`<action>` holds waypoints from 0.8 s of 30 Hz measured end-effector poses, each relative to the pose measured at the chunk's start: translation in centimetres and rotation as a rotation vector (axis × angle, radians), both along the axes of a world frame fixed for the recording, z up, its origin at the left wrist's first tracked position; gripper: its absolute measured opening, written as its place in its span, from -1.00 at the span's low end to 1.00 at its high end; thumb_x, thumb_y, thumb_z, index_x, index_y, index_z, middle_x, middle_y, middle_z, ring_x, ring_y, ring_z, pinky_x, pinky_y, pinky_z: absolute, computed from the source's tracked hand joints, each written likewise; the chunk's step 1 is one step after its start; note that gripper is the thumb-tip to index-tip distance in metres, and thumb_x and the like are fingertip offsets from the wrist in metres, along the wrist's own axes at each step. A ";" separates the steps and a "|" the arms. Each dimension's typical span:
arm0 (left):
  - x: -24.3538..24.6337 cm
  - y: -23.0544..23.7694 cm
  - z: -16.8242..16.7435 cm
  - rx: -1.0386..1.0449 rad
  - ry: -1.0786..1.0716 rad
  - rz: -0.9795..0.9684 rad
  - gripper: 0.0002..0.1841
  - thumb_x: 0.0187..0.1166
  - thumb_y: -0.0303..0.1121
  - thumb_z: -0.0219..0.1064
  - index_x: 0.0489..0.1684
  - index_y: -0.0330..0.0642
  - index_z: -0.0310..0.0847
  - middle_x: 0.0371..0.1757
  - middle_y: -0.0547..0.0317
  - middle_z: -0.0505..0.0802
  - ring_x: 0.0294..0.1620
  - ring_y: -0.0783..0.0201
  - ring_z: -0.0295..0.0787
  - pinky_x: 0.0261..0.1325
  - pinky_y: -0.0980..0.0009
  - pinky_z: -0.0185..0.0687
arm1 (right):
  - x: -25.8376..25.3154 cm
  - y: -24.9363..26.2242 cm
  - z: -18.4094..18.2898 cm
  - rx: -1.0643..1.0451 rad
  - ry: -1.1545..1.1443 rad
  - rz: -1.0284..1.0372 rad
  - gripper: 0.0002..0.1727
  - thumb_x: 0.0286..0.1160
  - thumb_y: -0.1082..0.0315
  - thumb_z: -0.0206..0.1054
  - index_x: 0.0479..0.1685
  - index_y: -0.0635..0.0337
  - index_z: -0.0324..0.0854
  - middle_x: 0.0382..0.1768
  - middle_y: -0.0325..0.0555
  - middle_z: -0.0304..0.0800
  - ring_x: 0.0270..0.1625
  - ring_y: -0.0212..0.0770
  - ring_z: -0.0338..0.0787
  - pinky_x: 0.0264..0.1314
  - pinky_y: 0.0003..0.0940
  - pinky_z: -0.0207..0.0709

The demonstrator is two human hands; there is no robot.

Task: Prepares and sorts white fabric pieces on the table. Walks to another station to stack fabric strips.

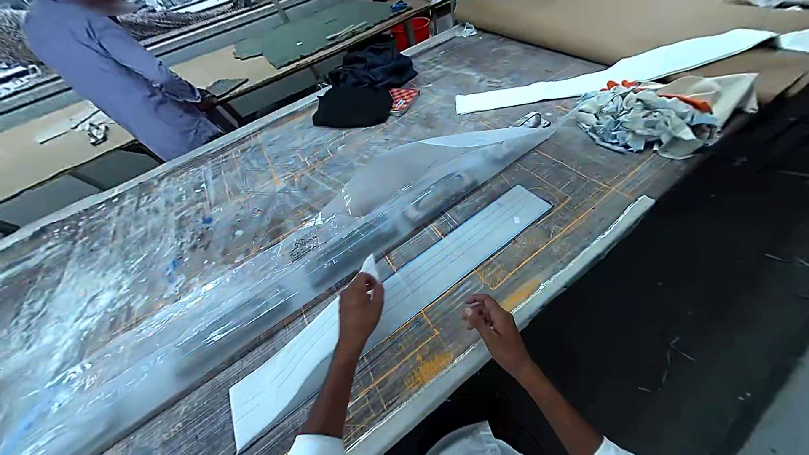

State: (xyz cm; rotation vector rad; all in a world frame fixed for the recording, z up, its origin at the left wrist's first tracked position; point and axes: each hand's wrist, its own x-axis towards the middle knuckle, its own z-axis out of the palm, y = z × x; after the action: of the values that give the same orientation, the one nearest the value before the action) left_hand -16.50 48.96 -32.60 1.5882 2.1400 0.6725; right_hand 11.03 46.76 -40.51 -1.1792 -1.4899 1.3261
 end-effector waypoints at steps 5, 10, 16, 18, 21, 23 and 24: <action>6.8 3.9 -1.6 0.076 -0.051 -0.132 -0.79 0.77 -0.34 0.21 0.05 -0.34 0.60 -0.19 -0.18 0.85 -0.25 -0.07 0.87 -0.16 -0.11 0.78 | 0.4 5.3 2.4 -0.126 0.018 -0.034 -0.73 0.79 0.25 0.17 0.12 0.24 0.67 -0.18 -0.12 0.90 -0.24 -0.25 0.86 -0.13 -0.30 0.74; 12.3 7.3 -2.6 0.068 -0.118 -0.183 -0.76 0.73 -0.37 0.21 0.07 -0.40 0.64 -0.18 -0.20 0.84 -0.22 -0.10 0.86 -0.12 -0.13 0.79 | 0.4 11.7 3.1 -0.372 0.082 0.021 -0.45 0.83 -0.10 0.03 0.27 0.20 0.64 -0.01 -0.03 0.89 -0.10 -0.19 0.88 0.03 -0.23 0.73; 17.8 11.8 -6.2 0.215 -0.256 -0.294 -0.71 0.71 -0.31 0.24 0.13 -0.36 0.70 -0.02 -0.09 0.87 0.02 0.00 0.87 0.12 -0.03 0.80 | 1.9 19.8 1.6 -0.440 -0.003 -0.055 -0.55 0.72 -0.08 0.22 -0.28 0.13 0.68 -0.47 -0.22 0.64 -0.44 -0.37 0.58 -0.36 -0.39 0.49; 16.8 12.0 -7.0 0.236 -0.424 -0.321 -0.65 0.73 -0.24 0.23 0.30 -0.28 0.68 0.15 0.02 0.88 0.15 0.17 0.88 0.24 0.12 0.83 | 3.8 21.9 1.3 -0.415 -0.076 -0.093 -0.69 0.75 0.15 0.25 -0.09 0.24 0.71 -0.34 -0.08 0.79 -0.33 -0.26 0.75 -0.20 -0.25 0.66; 11.8 10.1 -6.3 0.360 -0.380 -0.151 -0.67 0.68 -0.27 0.26 0.19 -0.29 0.75 0.07 0.11 0.92 0.03 0.32 0.91 0.13 0.29 0.89 | 7.6 24.8 1.3 -0.288 -0.204 -0.066 -0.69 0.75 0.15 0.26 0.02 0.23 0.73 -0.25 0.00 0.84 -0.26 -0.18 0.80 -0.13 -0.14 0.70; 6.8 7.4 -6.3 0.385 -0.223 0.051 -0.70 0.68 -0.27 0.26 0.09 -0.33 0.76 -0.02 0.06 0.92 -0.10 0.33 0.91 -0.02 0.36 0.88 | 10.5 26.8 0.8 -0.181 -0.298 -0.039 -0.67 0.74 0.12 0.27 0.01 0.23 0.74 -0.27 0.04 0.83 -0.29 -0.10 0.79 -0.19 -0.05 0.68; 4.3 5.6 -6.4 0.350 -0.145 0.159 -0.68 0.70 -0.27 0.24 0.08 -0.37 0.74 -0.04 -0.04 0.91 -0.13 0.25 0.90 -0.05 0.30 0.86 | 11.6 28.0 0.5 -0.153 -0.337 -0.035 -0.68 0.73 0.14 0.29 0.00 0.25 0.75 -0.26 0.08 0.83 -0.27 -0.07 0.80 -0.15 0.00 0.67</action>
State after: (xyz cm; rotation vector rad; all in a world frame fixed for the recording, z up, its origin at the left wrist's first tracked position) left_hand -12.22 54.56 -39.01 1.4860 2.1411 1.2323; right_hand 22.66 74.79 -39.96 -1.5821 -1.6129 1.2819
